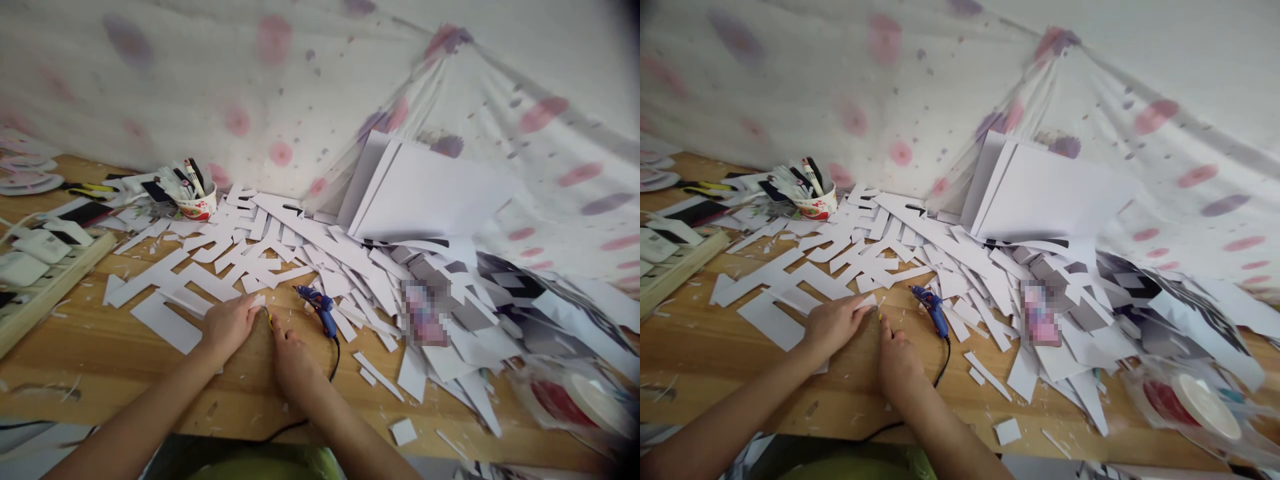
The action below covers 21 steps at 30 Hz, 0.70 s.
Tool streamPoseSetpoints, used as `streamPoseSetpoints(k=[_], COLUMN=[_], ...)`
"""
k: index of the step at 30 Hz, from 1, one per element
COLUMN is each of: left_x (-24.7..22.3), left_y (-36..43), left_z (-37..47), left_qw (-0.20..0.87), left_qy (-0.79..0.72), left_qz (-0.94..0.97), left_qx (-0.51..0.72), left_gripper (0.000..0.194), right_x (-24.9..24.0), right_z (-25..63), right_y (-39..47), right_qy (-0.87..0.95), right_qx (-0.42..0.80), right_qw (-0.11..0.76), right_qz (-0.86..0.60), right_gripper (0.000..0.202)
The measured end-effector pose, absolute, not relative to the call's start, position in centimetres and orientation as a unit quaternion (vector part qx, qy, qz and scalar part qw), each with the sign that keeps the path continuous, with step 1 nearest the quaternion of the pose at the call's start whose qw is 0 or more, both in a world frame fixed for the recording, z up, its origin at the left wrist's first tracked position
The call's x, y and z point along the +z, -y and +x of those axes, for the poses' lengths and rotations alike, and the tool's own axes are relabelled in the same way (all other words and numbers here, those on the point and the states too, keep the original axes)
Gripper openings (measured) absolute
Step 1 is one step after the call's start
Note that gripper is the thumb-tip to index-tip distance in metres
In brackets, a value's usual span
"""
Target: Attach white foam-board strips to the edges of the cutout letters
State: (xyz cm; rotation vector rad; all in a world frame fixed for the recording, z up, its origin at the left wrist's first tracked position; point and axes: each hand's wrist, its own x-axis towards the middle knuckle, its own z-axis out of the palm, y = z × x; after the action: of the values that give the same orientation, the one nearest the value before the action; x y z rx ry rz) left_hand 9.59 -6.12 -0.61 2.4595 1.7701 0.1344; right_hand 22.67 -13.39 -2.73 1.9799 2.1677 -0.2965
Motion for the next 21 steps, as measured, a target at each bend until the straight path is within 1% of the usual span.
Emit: streamPoseSetpoints(k=[2,6,8,10,14,18,21], left_x=[-0.5,-0.2,-0.2,-0.2,-0.5,-0.7,-0.7], left_y=[6.2,6.2,6.1,6.1,6.0,6.0,6.0], left_z=[9.6,9.6,9.5,9.5,9.5,9.6,9.6], left_qw=[0.055,0.058,0.058,0.057,0.051,0.044,0.042], left_qy=[-0.581,-0.577,-0.577,-0.576,-0.576,-0.576,-0.578], left_qz=[0.811,0.813,0.814,0.815,0.815,0.815,0.814], left_qx=[0.045,0.043,0.04,0.037,0.042,0.041,0.038], left_gripper=[0.033,0.032,0.032,0.033,0.034,0.034,0.034], right_x=[-2.5,-2.4,-2.2,-2.0,-2.1,-2.8,-3.0], right_z=[22.9,23.2,23.3,23.4,23.7,24.1,24.3], right_y=[13.4,13.8,13.9,13.9,13.6,13.4,13.3], right_qy=[-0.719,-0.689,-0.687,-0.689,-0.684,-0.683,-0.694], right_qx=[-0.125,-0.151,-0.138,-0.112,-0.068,-0.049,-0.049], right_qw=[0.081,0.02,0.013,0.024,0.033,0.014,-0.023], right_qz=[0.679,0.708,0.713,0.715,0.725,0.729,0.718], right_gripper=[0.068,0.065,0.067,0.068,0.063,0.058,0.054])
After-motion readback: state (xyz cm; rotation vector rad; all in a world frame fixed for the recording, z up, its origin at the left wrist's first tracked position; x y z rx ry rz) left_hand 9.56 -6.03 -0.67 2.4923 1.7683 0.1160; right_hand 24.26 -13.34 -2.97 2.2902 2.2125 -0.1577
